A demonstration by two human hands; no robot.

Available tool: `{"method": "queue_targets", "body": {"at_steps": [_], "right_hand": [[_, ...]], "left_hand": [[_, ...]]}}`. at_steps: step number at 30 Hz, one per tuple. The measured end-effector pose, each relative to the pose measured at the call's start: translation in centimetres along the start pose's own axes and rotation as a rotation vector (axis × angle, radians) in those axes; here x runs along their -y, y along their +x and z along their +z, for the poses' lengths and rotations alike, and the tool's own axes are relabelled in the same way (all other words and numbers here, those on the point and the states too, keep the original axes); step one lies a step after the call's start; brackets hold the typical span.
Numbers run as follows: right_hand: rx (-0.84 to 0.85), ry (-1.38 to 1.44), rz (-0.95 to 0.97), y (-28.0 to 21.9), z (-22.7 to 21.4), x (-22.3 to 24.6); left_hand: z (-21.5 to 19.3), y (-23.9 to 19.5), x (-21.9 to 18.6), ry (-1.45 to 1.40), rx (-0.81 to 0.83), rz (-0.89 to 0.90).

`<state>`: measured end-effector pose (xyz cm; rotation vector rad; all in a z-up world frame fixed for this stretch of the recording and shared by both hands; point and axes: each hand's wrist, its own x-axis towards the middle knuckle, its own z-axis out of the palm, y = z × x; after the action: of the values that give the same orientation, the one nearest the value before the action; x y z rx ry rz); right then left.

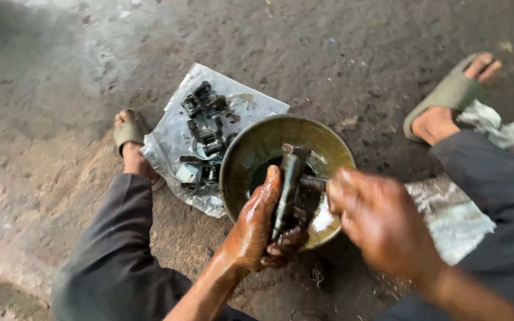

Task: The person sits on the ground and cleans greasy metal parts by hand using a wire brush and a bowl of dark liquid. They scrub each part individually, dip it in the liquid, and place the cleaned pieces on a plastic sheet nearby.

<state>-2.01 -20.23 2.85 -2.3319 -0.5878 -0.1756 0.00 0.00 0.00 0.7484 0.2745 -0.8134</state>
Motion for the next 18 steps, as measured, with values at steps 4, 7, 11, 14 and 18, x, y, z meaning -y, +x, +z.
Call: {"method": "queue_targets", "body": {"at_steps": [4,7,11,14,18], "right_hand": [[-0.020,-0.010,-0.030,-0.3,1.0,-0.6],[0.152,0.510,0.427,1.5,0.0,-3.7],[0.149,1.044,0.723,0.2,0.0,-3.4],[0.099,0.294,0.358,1.0,0.1,-2.0],[-0.070,0.239,0.106,2.1,0.8,-1.4]], "left_hand": [[0.5,-1.3,-0.5,0.053,0.031,0.017],[0.7,-1.1,-1.4,0.331,-0.020,0.210],[0.9,-0.6,-0.5,0.414,-0.022,0.304],[-0.1,-0.1,0.0,0.373,0.004,0.331],[-1.2,2.0,2.0,0.407,-0.033,0.495]]}}
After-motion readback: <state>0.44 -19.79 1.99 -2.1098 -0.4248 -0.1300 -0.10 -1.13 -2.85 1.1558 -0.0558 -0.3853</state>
